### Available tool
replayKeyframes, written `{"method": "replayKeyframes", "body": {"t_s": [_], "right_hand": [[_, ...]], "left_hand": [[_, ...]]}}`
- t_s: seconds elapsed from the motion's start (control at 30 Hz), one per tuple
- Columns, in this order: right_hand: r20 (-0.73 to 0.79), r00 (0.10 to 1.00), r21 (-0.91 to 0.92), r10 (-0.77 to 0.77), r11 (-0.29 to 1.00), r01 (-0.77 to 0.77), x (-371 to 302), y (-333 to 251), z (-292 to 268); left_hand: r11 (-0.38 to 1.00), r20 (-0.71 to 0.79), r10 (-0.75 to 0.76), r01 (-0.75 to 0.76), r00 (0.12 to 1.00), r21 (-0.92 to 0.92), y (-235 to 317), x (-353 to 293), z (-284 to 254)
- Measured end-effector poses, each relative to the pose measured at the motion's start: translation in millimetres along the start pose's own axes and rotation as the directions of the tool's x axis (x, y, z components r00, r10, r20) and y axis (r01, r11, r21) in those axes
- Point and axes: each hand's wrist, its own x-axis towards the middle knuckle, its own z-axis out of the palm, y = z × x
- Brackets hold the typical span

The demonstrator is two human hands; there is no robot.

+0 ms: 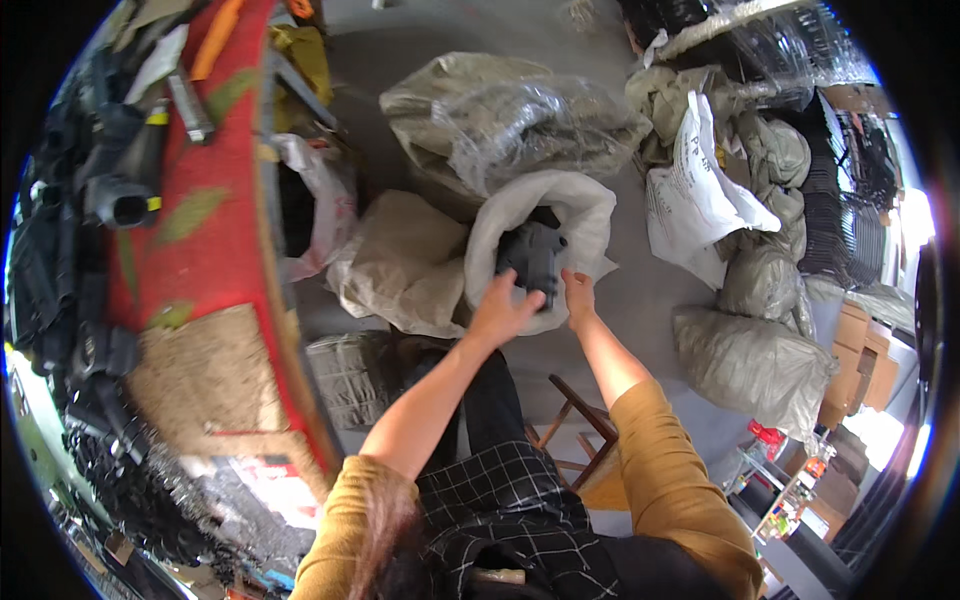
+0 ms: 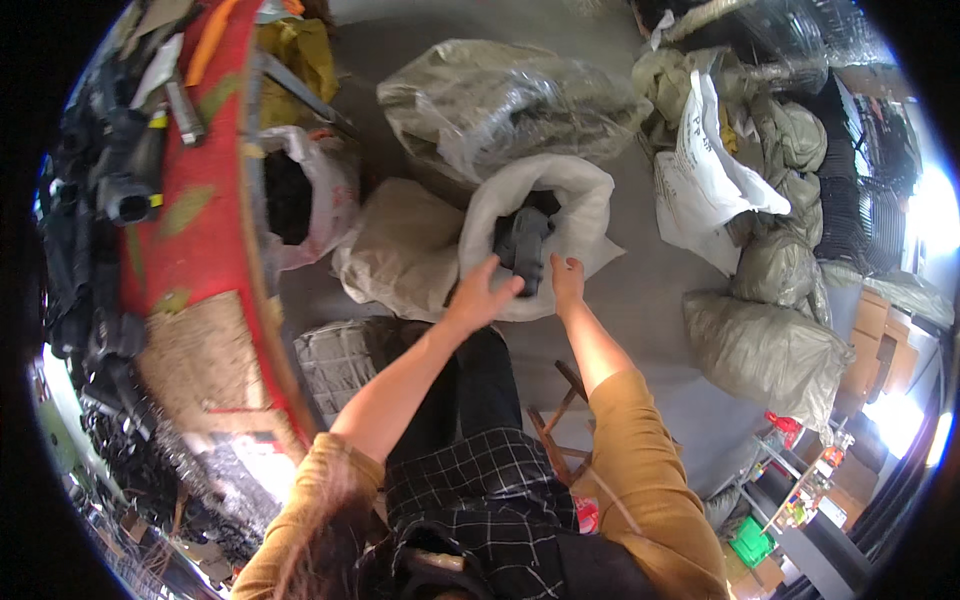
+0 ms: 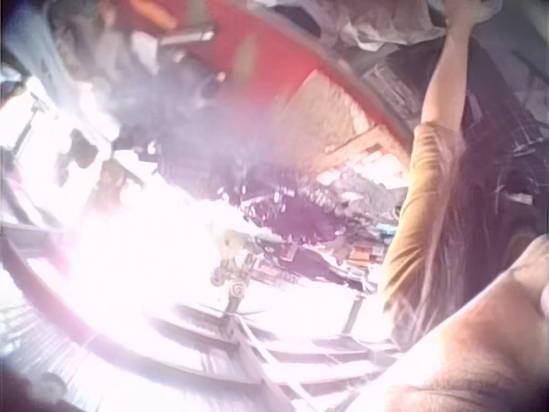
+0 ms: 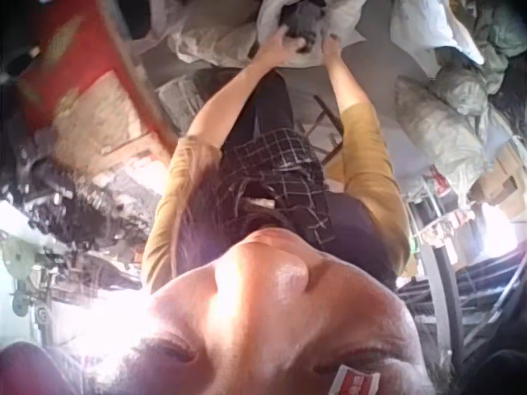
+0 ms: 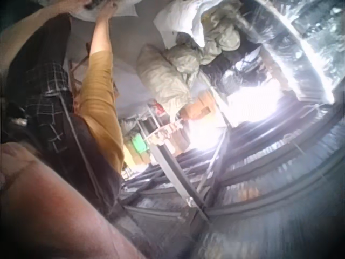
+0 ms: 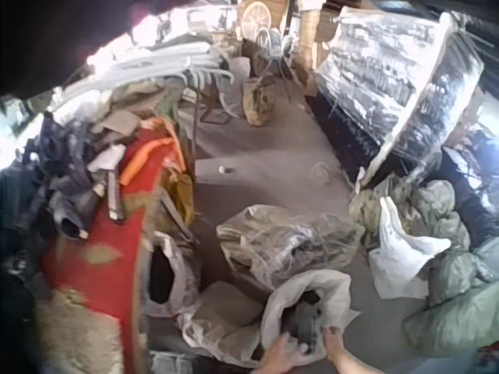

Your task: The person repeatedly picks up small black plastic components and circular inserts from a cluttered workbench, fits the inserts into the components, and places the assembled units aside. The person handles items one at a time, turning them over and pressing parts together by hand.

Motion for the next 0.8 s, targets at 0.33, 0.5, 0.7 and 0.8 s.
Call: {"method": "replayKeyframes", "body": {"t_s": [0.33,0.5,0.7,0.8], "right_hand": [[-0.05,0.999,0.047,0.019,0.999,-0.017,162,60,-5],[-0.069,0.988,0.212,-0.14,0.965,0.152,98,-5,-34],[0.113,0.775,0.029,-0.622,0.781,0.623,-22,-92,-145],[0.099,0.785,0.053,-0.611,0.791,0.609,-39,-81,-135]], "left_hand": [[0.934,-0.336,-0.24,0.311,0.911,0.175,-157,162,66],[0.977,-0.361,-0.204,0.164,0.91,-0.137,-107,160,26],[0.848,-0.497,-0.25,-0.06,0.831,-0.527,20,95,-60],[0.976,-0.535,-0.208,0.138,0.819,-0.168,41,74,-95]]}}
